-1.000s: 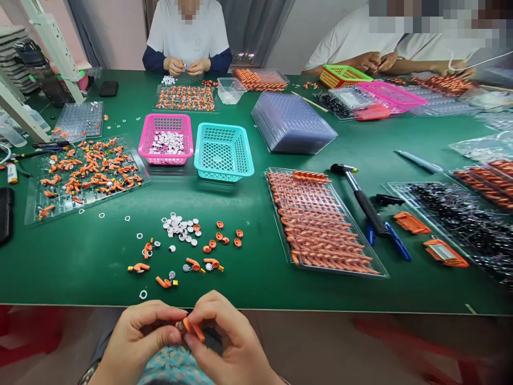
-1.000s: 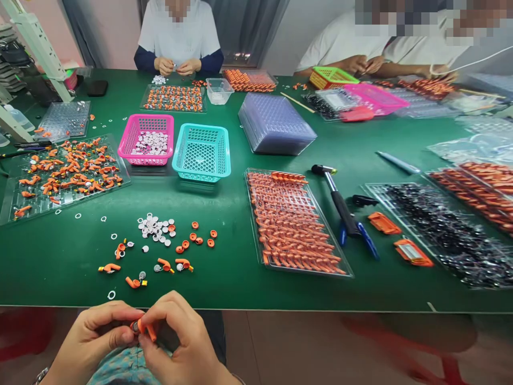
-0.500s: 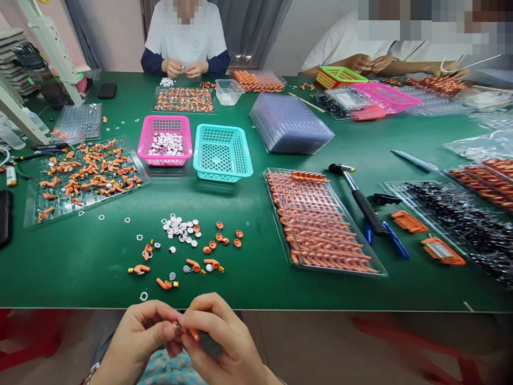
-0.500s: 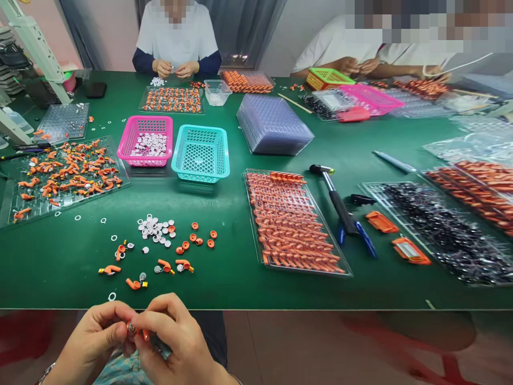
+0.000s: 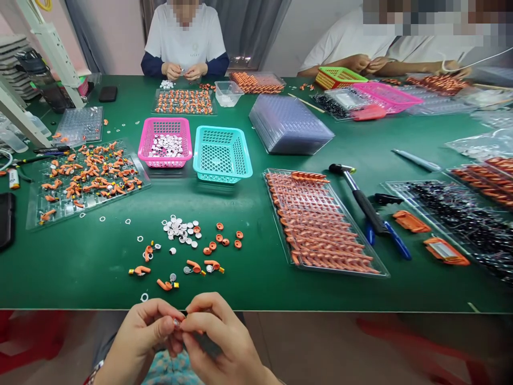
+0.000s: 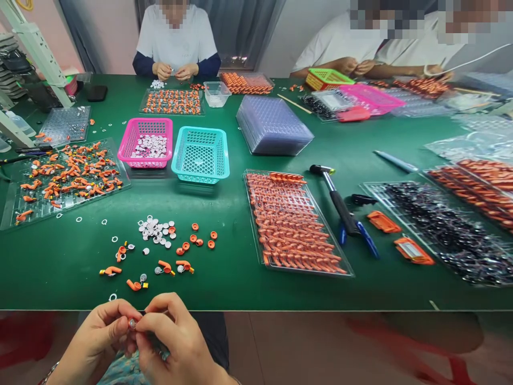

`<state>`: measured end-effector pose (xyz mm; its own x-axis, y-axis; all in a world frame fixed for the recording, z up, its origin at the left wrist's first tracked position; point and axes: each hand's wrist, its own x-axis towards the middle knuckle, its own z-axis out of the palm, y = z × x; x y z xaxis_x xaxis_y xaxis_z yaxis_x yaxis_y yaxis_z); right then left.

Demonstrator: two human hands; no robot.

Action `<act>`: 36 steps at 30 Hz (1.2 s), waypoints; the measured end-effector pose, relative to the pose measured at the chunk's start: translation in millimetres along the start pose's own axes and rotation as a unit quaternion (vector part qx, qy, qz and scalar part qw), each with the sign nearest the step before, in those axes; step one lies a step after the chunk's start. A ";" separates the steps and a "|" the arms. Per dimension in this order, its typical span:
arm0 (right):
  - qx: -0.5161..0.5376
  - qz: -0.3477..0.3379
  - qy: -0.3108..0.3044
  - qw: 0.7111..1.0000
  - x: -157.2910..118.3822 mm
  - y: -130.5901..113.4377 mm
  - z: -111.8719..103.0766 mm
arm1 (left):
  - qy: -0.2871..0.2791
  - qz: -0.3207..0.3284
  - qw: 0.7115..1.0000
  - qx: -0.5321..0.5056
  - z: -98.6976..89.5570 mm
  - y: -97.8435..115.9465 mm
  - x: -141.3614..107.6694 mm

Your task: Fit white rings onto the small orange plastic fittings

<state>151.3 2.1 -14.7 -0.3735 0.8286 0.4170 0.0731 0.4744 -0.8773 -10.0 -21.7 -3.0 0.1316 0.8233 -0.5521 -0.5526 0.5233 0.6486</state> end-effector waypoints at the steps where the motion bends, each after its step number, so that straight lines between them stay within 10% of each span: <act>1: -0.001 0.002 0.000 1.000 -0.2 0.4 0.7 | 0.003 0.000 1.000 0.002 0.3 0.2 0.3; 36: 0.037 0.028 0.010 0.999 2.9 -3.3 5.3 | 0.018 0.098 0.985 0.138 -8.1 -4.0 -2.1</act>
<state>145.0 1.3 -11.8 -0.3528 0.8594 0.3701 0.0252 0.4041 -0.9144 -14.7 -27.3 -8.7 0.0120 0.9088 -0.4171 -0.3192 0.3988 0.8597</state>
